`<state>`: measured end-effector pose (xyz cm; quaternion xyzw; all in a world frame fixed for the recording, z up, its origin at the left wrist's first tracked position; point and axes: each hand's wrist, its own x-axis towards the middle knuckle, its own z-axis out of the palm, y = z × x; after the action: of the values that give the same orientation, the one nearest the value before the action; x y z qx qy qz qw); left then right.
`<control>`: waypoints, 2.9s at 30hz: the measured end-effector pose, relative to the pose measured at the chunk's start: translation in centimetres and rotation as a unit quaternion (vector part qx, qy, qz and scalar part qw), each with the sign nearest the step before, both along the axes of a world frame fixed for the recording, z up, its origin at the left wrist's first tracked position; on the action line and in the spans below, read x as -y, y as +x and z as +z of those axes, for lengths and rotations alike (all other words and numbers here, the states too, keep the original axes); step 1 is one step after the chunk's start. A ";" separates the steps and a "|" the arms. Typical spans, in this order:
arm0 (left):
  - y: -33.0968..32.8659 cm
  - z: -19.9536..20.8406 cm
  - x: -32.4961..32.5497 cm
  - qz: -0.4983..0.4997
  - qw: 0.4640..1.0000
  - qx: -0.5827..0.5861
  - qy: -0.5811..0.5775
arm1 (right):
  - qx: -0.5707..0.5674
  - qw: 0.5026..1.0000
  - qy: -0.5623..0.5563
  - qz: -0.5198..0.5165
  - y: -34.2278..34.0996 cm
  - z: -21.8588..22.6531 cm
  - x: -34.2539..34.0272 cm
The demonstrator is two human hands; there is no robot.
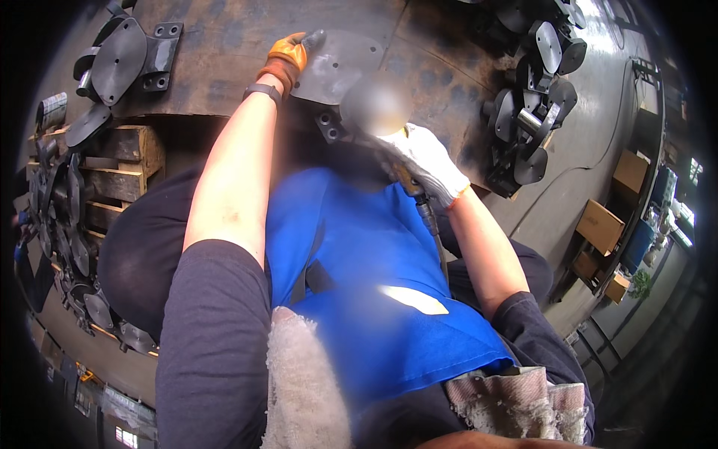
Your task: The person sits on the floor and uses a handheld angle grinder to smooth the edges of several metal parts. They pick up each part, grind its edges, and place it back on the table, repeating this process for multiple items.
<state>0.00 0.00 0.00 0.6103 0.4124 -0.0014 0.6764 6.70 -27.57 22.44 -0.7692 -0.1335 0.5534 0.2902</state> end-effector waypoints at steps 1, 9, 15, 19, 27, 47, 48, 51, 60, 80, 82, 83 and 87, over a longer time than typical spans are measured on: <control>0.0 0.1 0.1 0.009 1.000 0.003 -0.003 | 0.026 0.999 -0.001 0.030 0.1 0.5 -0.6; -0.5 -2.2 -0.6 0.009 0.996 0.050 0.069 | -0.010 1.000 0.005 0.002 -0.6 0.0 -0.6; 0.5 2.1 0.5 0.023 0.999 -0.020 0.029 | 0.003 1.000 0.029 -0.010 -0.6 1.5 -1.7; 0.0 0.2 0.2 0.027 0.998 0.014 0.050 | 0.018 1.000 0.003 -0.002 -0.6 0.3 0.4; 0.1 1.4 0.7 0.018 0.996 0.002 0.092 | -0.028 0.999 -0.018 -0.028 0.0 0.3 0.2; 0.2 1.4 1.0 0.030 0.998 0.014 0.062 | -0.018 0.999 -0.022 -0.026 -0.7 0.5 -0.2; -0.1 1.7 0.8 0.028 0.998 0.021 0.046 | -0.071 0.991 0.014 -0.114 -1.0 1.1 -0.8; 0.4 0.0 0.8 0.024 0.994 0.032 0.100 | -0.083 0.991 -0.007 -0.102 -0.8 1.1 -0.6; 0.4 2.5 1.4 0.064 0.995 -0.012 0.070 | -0.007 1.000 -0.017 0.016 -1.6 -0.6 -0.2; 0.4 3.5 1.7 0.073 0.996 -0.005 0.048 | 0.005 1.000 -0.021 0.019 -2.1 1.1 -1.8; 0.4 2.6 1.5 0.071 0.996 -0.007 0.061 | -0.002 1.000 -0.018 0.024 -2.2 0.1 -1.0; 0.2 2.2 1.3 0.074 0.995 -0.007 0.061 | -0.006 0.999 -0.016 0.027 -2.2 -0.2 -0.8; 0.4 3.2 1.8 0.075 0.996 0.002 0.044 | 0.006 1.000 -0.023 0.007 -1.4 0.2 -1.2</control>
<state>0.42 -1.76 3.25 0.6065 0.4557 0.0683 0.6480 5.25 -26.38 22.64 -0.7781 -0.1276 0.5537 0.2677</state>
